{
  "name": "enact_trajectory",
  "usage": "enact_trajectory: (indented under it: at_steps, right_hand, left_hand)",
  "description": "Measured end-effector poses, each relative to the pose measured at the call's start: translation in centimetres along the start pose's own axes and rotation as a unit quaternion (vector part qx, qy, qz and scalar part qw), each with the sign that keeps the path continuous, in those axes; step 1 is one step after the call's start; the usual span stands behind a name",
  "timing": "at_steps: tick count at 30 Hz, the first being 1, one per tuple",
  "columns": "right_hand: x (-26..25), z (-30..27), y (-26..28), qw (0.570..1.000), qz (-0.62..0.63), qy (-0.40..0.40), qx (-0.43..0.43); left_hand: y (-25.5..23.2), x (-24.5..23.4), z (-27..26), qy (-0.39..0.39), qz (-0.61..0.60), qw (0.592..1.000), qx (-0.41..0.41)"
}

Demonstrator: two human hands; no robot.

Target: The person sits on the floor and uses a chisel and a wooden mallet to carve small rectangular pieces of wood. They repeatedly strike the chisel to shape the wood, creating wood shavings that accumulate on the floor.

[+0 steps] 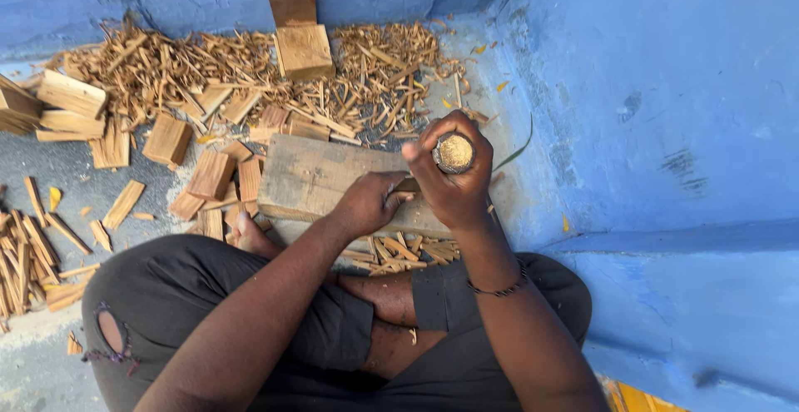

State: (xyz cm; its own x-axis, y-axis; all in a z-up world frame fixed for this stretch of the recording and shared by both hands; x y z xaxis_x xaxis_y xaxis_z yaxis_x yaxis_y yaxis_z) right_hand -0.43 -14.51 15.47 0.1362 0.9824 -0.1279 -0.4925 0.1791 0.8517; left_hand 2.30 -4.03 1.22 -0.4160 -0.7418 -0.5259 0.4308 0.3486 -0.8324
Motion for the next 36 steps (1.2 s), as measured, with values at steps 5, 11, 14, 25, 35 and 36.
enact_trajectory:
  at_steps: [5,11,14,25,35,36]
  right_hand:
    - [-1.3,3.4,6.5,0.99,0.033,0.135,-0.034]
    - [0.7,4.6,9.5,0.935,-0.268,0.213,-0.092]
    - [2.9,5.4,7.9,0.858,-0.407,0.312,-0.029]
    - [4.1,6.1,7.1,0.826,-0.45,0.333,0.066]
    - [3.8,6.0,9.5,0.845,-0.422,0.328,-0.025]
    - [4.9,5.8,8.5,0.836,-0.431,0.338,0.003]
  left_hand:
    - [0.0,0.3,0.0,0.039,-0.008,0.998,-0.048]
    - [1.1,0.7,-0.2,0.005,0.007,1.0,-0.004]
    - [2.7,1.9,0.1,0.019,0.067,0.998,-0.009]
    - [5.4,3.5,-0.6,0.032,0.085,0.995,-0.041]
    - [4.9,2.8,-0.2,-0.015,0.046,0.997,0.06]
    - [4.2,2.6,-0.5,-0.025,0.041,0.996,0.08]
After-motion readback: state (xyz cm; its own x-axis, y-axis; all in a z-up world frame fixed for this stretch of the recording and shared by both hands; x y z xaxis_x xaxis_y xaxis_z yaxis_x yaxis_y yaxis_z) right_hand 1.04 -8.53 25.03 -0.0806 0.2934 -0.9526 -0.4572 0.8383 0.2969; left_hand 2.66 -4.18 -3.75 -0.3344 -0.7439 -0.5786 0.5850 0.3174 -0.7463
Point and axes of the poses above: each hand's wrist, its own z-axis towards the middle knuckle, its own x-axis out of the palm, y = z × x, the point moved 6 cm from there along z, towards the middle knuckle, and after that the axes turned 2 degrees about -y, right-handed, at the moved point
